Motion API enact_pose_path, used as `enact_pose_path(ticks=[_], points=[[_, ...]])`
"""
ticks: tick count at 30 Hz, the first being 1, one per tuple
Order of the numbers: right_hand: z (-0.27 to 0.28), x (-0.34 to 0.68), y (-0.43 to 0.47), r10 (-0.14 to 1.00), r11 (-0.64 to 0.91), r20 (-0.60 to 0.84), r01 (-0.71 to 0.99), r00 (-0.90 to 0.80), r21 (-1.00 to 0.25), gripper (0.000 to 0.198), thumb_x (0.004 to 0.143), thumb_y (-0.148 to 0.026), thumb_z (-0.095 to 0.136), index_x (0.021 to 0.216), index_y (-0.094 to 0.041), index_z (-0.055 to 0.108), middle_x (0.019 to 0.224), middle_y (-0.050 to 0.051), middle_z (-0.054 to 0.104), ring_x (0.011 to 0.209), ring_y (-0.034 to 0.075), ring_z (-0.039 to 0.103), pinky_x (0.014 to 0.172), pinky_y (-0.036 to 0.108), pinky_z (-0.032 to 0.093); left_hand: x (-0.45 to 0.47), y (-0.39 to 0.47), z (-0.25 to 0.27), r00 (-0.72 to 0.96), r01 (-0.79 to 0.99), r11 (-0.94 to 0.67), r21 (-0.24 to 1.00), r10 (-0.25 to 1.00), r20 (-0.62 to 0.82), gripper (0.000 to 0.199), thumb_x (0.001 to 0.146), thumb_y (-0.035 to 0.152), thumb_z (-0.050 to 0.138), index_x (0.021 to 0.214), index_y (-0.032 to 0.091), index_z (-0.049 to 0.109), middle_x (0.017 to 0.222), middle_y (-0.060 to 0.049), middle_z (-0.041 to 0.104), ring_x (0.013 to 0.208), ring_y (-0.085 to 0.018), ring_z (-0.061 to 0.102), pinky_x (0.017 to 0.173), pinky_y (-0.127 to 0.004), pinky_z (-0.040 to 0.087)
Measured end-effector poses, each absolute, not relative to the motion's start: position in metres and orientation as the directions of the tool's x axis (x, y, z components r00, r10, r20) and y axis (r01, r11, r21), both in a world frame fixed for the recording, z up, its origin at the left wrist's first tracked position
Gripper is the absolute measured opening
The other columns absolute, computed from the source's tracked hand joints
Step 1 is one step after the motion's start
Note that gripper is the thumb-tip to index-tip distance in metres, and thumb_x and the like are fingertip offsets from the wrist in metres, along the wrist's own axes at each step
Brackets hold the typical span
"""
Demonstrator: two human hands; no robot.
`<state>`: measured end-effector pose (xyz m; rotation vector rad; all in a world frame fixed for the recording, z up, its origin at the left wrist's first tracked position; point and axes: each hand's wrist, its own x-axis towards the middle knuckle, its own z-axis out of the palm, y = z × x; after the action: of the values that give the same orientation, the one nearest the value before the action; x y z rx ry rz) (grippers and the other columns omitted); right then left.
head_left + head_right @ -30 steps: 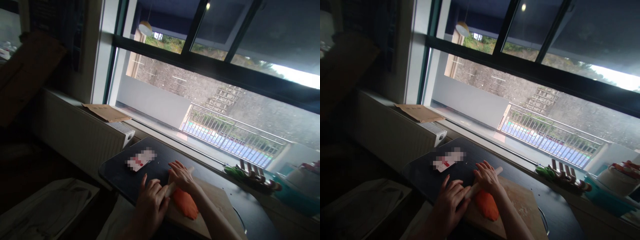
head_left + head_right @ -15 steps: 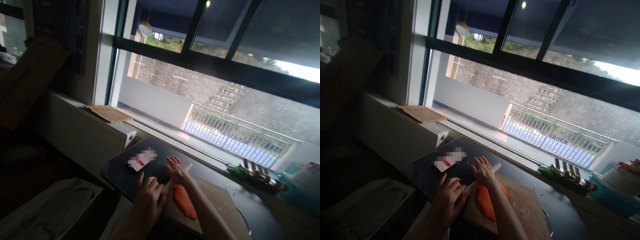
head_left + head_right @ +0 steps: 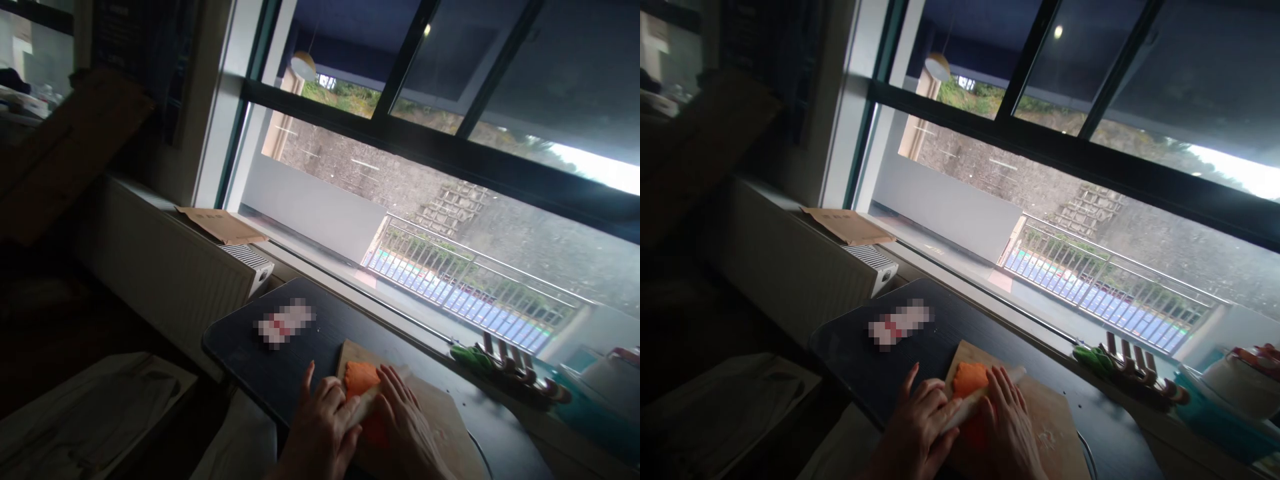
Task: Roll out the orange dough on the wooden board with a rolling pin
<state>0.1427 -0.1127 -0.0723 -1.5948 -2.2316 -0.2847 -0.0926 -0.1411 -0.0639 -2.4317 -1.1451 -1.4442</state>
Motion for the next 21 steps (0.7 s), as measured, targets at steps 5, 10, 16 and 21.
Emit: enact_pose_path(ticks=[5, 10, 16, 21], points=[[-0.068, 0.169, -0.12, 0.858, 0.322, 0.431, 0.946, -0.278, -0.032, 0.047, 0.099, -0.043, 0.026, 0.122, -0.026, 0.064, 0.134, 0.006, 0.058, 0.126, 0.023, 0.052, 0.111, 0.044, 0.034, -0.095, -0.135, -0.067, 0.321, 0.652, -0.703, 0.285, 0.596, 0.736, 0.028, 0.087, 0.025, 0.058, 0.114, 0.03, 0.062, 0.092, 0.003, 0.068, 0.102, -0.019, 0.057, 0.116, -0.048, 0.0], [-0.028, 0.139, -0.058, 0.975, 0.112, 0.21, 0.98, -0.075, -0.167, 0.053, 0.1, -0.045, 0.021, 0.132, -0.023, 0.058, 0.15, 0.007, 0.041, 0.143, 0.025, 0.023, 0.111, 0.045, 0.03, -0.087, -0.079, -0.041, 0.288, 0.811, -0.513, 0.282, 0.77, 0.57, 0.03, 0.097, 0.025, 0.039, 0.096, 0.025, 0.069, 0.092, -0.002, 0.069, 0.106, -0.022, 0.055, 0.113, -0.056, 0.012], [-0.016, 0.124, -0.021, 0.99, -0.08, 0.096, 0.972, 0.103, -0.219, 0.052, 0.1, -0.042, 0.02, 0.138, -0.023, 0.05, 0.151, 0.011, 0.037, 0.142, 0.028, 0.025, 0.107, 0.05, 0.03, -0.06, -0.004, -0.017, 0.287, 0.891, -0.399, 0.215, 0.863, 0.415, 0.041, 0.097, 0.026, 0.034, 0.085, 0.016, 0.072, 0.097, -0.014, 0.071, 0.106, -0.028, 0.059, 0.106, -0.066, 0.024], [-0.026, 0.107, -0.069, 0.974, -0.112, 0.173, 0.974, 0.147, -0.199, 0.055, 0.099, -0.047, 0.023, 0.139, -0.02, 0.05, 0.151, 0.01, 0.039, 0.144, 0.029, 0.021, 0.112, 0.048, 0.023, -0.077, -0.024, -0.021, 0.39, 0.854, -0.485, 0.189, 0.837, 0.384, 0.039, 0.097, 0.029, 0.032, 0.113, 0.019, 0.066, 0.12, -0.011, 0.068, 0.126, -0.028, 0.049, 0.111, -0.062, 0.02]])
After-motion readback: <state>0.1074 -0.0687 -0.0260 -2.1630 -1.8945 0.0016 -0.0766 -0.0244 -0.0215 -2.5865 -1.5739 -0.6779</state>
